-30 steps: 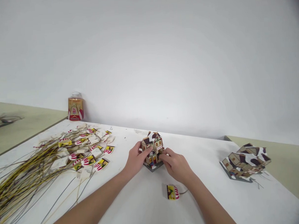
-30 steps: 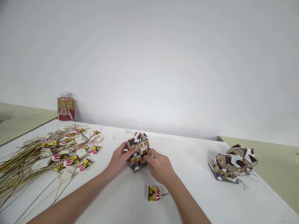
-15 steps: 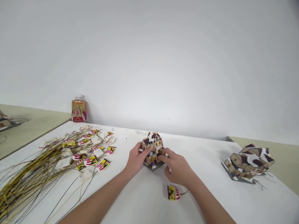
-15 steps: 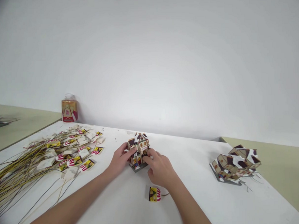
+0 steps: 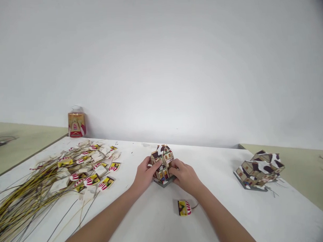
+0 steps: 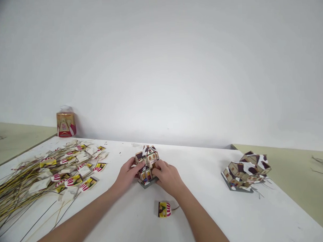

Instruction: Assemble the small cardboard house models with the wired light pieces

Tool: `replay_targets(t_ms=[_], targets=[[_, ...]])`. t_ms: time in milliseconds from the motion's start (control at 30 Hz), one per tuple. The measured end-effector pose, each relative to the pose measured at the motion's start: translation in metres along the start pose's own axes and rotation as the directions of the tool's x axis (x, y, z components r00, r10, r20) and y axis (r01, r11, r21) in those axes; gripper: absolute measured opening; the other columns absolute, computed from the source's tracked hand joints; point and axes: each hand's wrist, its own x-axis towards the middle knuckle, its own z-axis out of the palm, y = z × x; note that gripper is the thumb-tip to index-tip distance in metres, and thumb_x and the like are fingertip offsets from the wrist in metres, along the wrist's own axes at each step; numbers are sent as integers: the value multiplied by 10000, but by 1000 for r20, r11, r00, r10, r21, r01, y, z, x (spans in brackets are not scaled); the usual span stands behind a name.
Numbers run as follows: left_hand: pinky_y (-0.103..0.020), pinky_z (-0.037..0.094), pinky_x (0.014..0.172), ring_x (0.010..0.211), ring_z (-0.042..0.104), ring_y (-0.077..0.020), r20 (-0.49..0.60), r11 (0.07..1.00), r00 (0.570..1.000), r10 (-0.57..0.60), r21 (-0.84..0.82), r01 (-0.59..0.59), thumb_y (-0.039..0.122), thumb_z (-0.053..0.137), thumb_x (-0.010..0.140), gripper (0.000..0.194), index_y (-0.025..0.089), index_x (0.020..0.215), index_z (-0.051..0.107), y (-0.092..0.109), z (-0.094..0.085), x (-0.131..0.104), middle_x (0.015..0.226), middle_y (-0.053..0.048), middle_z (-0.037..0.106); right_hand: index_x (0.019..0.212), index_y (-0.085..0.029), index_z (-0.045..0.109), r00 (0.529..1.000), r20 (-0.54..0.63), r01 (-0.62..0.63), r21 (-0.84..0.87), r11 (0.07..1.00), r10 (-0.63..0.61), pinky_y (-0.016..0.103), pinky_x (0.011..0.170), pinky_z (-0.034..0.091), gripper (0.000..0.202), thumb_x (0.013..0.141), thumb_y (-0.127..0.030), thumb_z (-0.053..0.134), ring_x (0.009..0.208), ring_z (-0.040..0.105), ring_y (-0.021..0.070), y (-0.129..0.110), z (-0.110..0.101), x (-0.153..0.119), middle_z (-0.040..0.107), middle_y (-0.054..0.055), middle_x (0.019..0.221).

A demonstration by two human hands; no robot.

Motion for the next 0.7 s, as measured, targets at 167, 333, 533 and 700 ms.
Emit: replay_targets(t_ms=[167,333,533,700], targets=[[-293,528,654,783,644,-202,4,1000,1000,10,-12,-10,588,676,689,543,166,1030,632,-2,1,2,936,-63,681,848,-209,593,999,-3,34,81,996,-34,236,594,365,135,745,-122,582,717,472,128,5,-2,-1,530,27,914],[-296,527,648,762,645,-198,-9,1000,1000,-7,-27,7,602,679,675,555,161,1010,642,-5,1,6,941,-68,678,863,-201,581,997,-32,79,110,991,-76,254,653,403,200,710,-75,559,796,485,149,7,1,-2,543,41,942],[-301,532,653,786,653,-212,-7,998,1000,-24,-52,24,615,689,654,584,154,1009,646,-4,1,6,942,-80,683,880,-205,594,990,-93,117,73,990,-110,273,655,414,232,712,-64,520,770,474,157,10,1,-2,577,50,965],[-313,545,670,804,661,-222,-15,991,997,-74,-116,71,617,721,614,630,142,1020,643,-5,1,8,949,-95,692,914,-192,604,976,-144,172,50,984,-164,295,725,441,251,728,-43,526,845,500,178,11,-1,-1,607,58,939]])
